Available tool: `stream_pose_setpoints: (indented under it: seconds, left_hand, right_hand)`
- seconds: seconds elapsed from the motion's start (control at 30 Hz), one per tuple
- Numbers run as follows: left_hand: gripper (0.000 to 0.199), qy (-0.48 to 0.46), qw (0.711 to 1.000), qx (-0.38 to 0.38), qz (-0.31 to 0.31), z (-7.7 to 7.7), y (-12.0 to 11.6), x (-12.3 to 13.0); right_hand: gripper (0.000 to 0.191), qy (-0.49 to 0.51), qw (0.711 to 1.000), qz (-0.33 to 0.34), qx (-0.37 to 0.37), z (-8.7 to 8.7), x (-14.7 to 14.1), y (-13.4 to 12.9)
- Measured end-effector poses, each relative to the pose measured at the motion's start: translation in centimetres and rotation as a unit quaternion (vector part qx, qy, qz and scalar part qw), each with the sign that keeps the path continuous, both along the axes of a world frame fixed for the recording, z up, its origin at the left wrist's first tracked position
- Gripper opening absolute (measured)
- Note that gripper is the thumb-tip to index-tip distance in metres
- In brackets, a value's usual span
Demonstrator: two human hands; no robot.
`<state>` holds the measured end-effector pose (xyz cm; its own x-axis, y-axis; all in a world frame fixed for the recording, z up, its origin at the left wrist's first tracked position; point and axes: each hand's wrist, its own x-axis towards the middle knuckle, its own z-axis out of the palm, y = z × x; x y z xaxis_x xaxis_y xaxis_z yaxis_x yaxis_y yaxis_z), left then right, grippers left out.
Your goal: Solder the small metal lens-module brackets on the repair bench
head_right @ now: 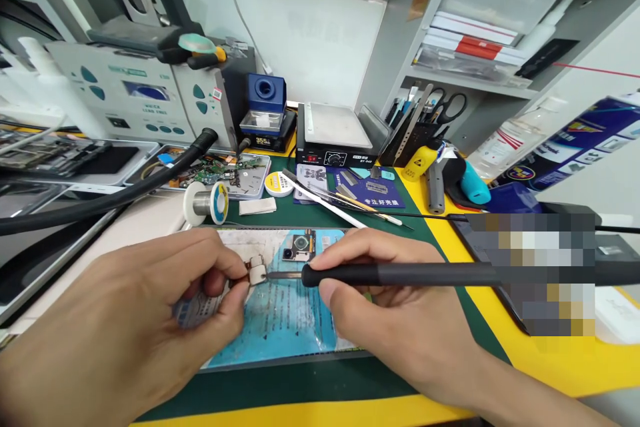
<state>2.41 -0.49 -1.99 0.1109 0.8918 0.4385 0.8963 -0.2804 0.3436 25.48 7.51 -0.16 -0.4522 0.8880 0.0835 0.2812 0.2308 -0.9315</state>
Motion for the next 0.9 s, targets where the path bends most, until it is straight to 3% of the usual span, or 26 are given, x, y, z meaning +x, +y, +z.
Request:
stream_pose_setpoints:
  seconds: [0.43, 0.63, 0.9]
  left_hand:
    - [0.011, -0.004, 1.000, 0.003, 0.012, -0.27, -0.19, -0.08]
    - [0.012, -0.002, 1.000, -0.007, 0.008, -0.21, -0.22, -0.16]
    - [0.013, -0.003, 1.000, 0.001, 0.002, -0.11, -0.07, -0.05]
  right_hand:
    - [0.021, 0.025, 0.999, 0.016, 0.025, 0.75, -0.68, -0.21]
    - [0.037, 0.044, 0.997, 0.051, 0.043, 0.55, -0.60, -0.13]
    - [0.038, 0.036, 0.995, 0.062, 0.069, 0.58, -0.58, -0.06]
